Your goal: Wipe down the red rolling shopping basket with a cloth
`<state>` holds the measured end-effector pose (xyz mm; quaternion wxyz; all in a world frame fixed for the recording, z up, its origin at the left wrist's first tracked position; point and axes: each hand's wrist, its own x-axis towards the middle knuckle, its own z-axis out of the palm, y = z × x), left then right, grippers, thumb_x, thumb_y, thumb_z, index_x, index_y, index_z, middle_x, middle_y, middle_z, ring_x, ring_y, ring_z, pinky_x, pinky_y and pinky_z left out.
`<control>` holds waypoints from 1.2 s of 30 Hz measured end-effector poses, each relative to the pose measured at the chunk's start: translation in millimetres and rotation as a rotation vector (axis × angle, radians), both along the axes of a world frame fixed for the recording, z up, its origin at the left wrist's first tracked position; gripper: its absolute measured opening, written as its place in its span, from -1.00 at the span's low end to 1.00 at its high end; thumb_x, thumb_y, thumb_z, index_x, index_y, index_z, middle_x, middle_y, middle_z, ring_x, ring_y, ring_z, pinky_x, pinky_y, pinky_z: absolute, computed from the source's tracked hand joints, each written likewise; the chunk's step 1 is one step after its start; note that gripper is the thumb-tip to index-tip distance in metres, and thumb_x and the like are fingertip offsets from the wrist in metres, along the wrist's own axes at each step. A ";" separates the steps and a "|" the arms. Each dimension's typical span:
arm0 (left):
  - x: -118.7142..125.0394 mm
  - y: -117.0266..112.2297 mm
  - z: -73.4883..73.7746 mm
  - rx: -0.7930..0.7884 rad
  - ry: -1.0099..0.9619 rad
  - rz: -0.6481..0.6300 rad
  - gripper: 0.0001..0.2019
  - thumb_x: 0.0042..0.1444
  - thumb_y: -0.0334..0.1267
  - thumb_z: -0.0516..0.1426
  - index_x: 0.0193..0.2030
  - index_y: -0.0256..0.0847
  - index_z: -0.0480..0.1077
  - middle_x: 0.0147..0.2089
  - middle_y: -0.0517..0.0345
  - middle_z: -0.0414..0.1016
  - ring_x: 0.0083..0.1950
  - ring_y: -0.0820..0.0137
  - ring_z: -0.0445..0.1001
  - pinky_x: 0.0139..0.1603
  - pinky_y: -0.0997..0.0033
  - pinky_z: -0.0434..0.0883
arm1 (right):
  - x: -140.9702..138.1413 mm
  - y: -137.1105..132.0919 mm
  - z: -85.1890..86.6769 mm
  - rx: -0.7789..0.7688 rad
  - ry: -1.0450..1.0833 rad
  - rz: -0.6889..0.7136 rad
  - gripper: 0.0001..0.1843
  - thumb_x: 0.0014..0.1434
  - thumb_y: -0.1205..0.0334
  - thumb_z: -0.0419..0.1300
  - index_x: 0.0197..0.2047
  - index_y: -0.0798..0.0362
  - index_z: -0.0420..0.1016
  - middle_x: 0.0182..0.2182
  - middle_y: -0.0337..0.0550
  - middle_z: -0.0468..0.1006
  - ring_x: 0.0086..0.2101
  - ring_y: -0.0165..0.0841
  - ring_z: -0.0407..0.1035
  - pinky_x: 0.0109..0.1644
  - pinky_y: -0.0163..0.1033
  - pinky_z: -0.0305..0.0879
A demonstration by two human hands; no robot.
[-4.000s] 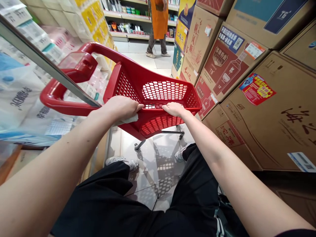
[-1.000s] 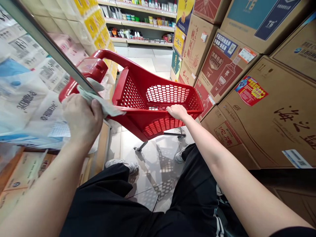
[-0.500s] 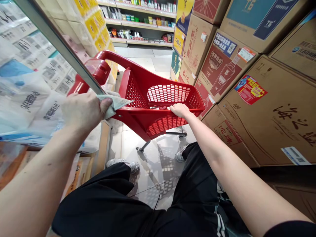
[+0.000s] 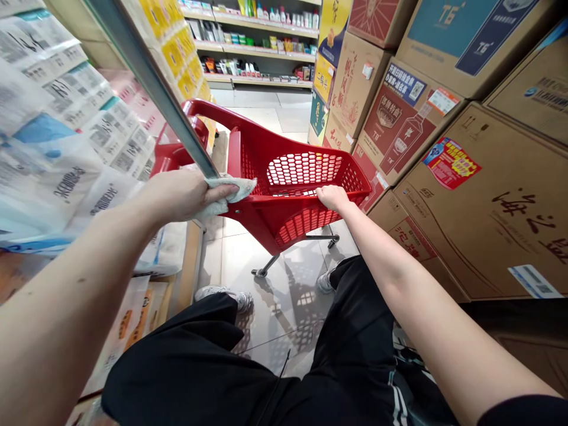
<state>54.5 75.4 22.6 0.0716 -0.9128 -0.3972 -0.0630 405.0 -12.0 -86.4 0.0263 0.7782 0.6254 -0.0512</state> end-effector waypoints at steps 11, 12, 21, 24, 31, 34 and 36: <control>-16.2 -39.0 -69.7 0.553 -0.454 0.171 -0.59 0.26 0.00 -0.16 -0.17 -0.30 0.32 -0.24 -0.13 0.41 -0.11 0.13 0.39 -0.01 0.08 0.20 | -19.5 -6.2 -5.4 0.103 0.064 -0.094 -0.42 0.33 0.05 -0.22 -0.22 0.06 0.61 -0.19 -0.03 0.62 -0.16 -0.23 0.47 -0.22 -0.29 0.16; -17.4 -40.5 -77.3 0.574 -0.496 0.141 -0.59 0.24 -0.01 -0.13 -0.08 -0.34 0.29 -0.14 -0.20 0.40 -0.01 0.08 0.36 0.06 0.02 0.18 | -19.7 -6.1 -5.9 0.111 0.067 -0.087 -0.42 0.33 0.04 -0.22 -0.23 0.06 0.61 -0.20 -0.04 0.62 -0.17 -0.23 0.47 -0.23 -0.29 0.15; -24.6 -39.9 -67.1 0.461 -0.413 0.097 -0.67 0.23 -0.06 -0.05 -0.09 -0.33 0.24 -0.16 -0.18 0.36 -0.05 0.11 0.34 0.07 -0.03 0.19 | -18.8 -5.5 -5.8 0.101 0.055 -0.100 -0.43 0.36 0.08 -0.24 -0.18 0.06 0.60 -0.14 -0.04 0.61 -0.13 -0.23 0.46 -0.14 -0.26 0.16; -23.6 -35.8 -56.8 0.441 -0.382 0.135 -0.71 0.25 -0.05 -0.08 -0.20 -0.26 0.23 -0.28 -0.09 0.36 -0.17 0.17 0.34 0.00 0.02 0.23 | -27.1 -9.5 -6.4 0.157 0.027 -0.072 -0.39 0.39 0.13 -0.28 -0.20 0.12 0.60 -0.14 0.01 0.61 -0.10 -0.24 0.45 -0.04 -0.22 0.14; -12.1 -61.8 -79.5 0.429 -0.630 0.120 -0.70 0.25 -0.22 -0.07 0.05 -0.35 0.19 0.12 -0.30 0.30 0.31 0.10 0.15 0.30 -0.15 0.00 | -45.7 -17.8 -11.2 0.295 0.017 -0.175 -0.34 0.40 0.12 -0.32 -0.23 0.17 0.59 -0.15 0.07 0.61 -0.08 -0.22 0.41 0.03 -0.14 0.08; -14.4 -88.2 -104.0 0.271 -0.699 0.051 -0.69 0.23 -0.31 -0.08 0.09 -0.27 0.20 0.27 -0.20 0.22 0.44 0.21 -0.06 0.39 -0.10 -0.09 | -45.2 -18.1 -7.4 0.248 0.047 -0.155 -0.36 0.39 0.13 -0.29 -0.25 0.19 0.59 -0.17 0.10 0.61 -0.10 -0.24 0.43 0.04 -0.14 0.07; -19.5 -106.3 -123.3 0.043 -0.772 0.074 -0.72 0.21 -0.28 -0.07 0.04 -0.20 0.25 0.28 -0.12 0.22 0.43 0.21 -0.01 0.37 -0.04 0.04 | -44.7 -17.7 -4.8 0.223 0.047 -0.131 -0.36 0.39 0.14 -0.28 -0.27 0.19 0.60 -0.20 0.10 0.62 -0.12 -0.24 0.45 0.03 -0.14 0.07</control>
